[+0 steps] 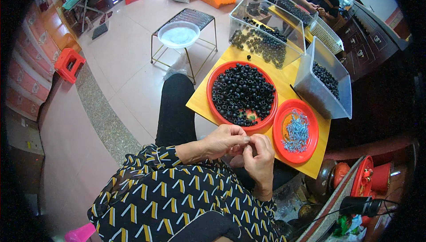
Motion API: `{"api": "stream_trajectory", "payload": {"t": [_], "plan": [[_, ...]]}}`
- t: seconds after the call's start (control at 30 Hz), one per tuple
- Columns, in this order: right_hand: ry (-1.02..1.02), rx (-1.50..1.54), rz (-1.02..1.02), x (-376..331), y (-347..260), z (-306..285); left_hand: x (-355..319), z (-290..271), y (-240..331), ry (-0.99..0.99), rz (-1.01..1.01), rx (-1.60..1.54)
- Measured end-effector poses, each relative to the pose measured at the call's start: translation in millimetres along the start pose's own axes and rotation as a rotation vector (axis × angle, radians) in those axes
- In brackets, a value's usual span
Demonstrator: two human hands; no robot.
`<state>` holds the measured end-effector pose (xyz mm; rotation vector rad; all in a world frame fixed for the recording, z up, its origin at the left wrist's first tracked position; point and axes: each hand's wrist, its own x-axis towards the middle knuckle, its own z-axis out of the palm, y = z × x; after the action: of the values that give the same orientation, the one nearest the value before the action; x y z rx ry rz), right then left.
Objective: The person sorts and assembles small plastic rings and clear gaskets by hand at a low table.
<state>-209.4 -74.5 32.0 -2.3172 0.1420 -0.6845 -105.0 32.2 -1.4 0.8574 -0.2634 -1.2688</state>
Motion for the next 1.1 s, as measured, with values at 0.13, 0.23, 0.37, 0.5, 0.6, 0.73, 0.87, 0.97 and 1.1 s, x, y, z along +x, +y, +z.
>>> {"api": "stream_trajectory", "payload": {"t": [0.13,0.23,0.37,0.5,0.6,0.73,0.87,0.97,1.1], "plan": [[0.027,-0.077,-0.106,-3.1,3.3,-1.5,1.8,-1.1,-8.3,-0.063,0.035,0.012],[0.017,-0.056,-0.071,-5.4,3.8,-2.4,0.3,0.4,-4.0,-0.064,-0.019,0.004],[0.034,0.044,0.037,-5.1,3.3,4.0,3.4,-10.3,-2.9,-0.097,-0.04,-0.059],[0.075,0.078,0.1,6.1,4.9,12.9,8.8,-15.1,10.4,-0.106,-0.024,-0.037],[0.122,0.127,0.169,11.1,5.0,19.2,11.2,-15.4,17.0,-0.057,-0.008,-0.071],[0.027,0.545,0.517,16.5,4.2,23.6,5.5,-16.2,27.6,0.023,0.112,-0.022],[-0.072,0.791,0.597,22.2,9.3,24.7,4.2,-22.6,28.7,0.003,0.234,0.049],[-0.104,0.961,0.619,28.6,9.4,29.6,4.5,-29.2,28.5,-0.049,0.292,0.057],[-0.118,1.048,0.664,28.8,16.0,32.9,2.8,-28.9,30.6,-0.035,0.339,0.11]]}}
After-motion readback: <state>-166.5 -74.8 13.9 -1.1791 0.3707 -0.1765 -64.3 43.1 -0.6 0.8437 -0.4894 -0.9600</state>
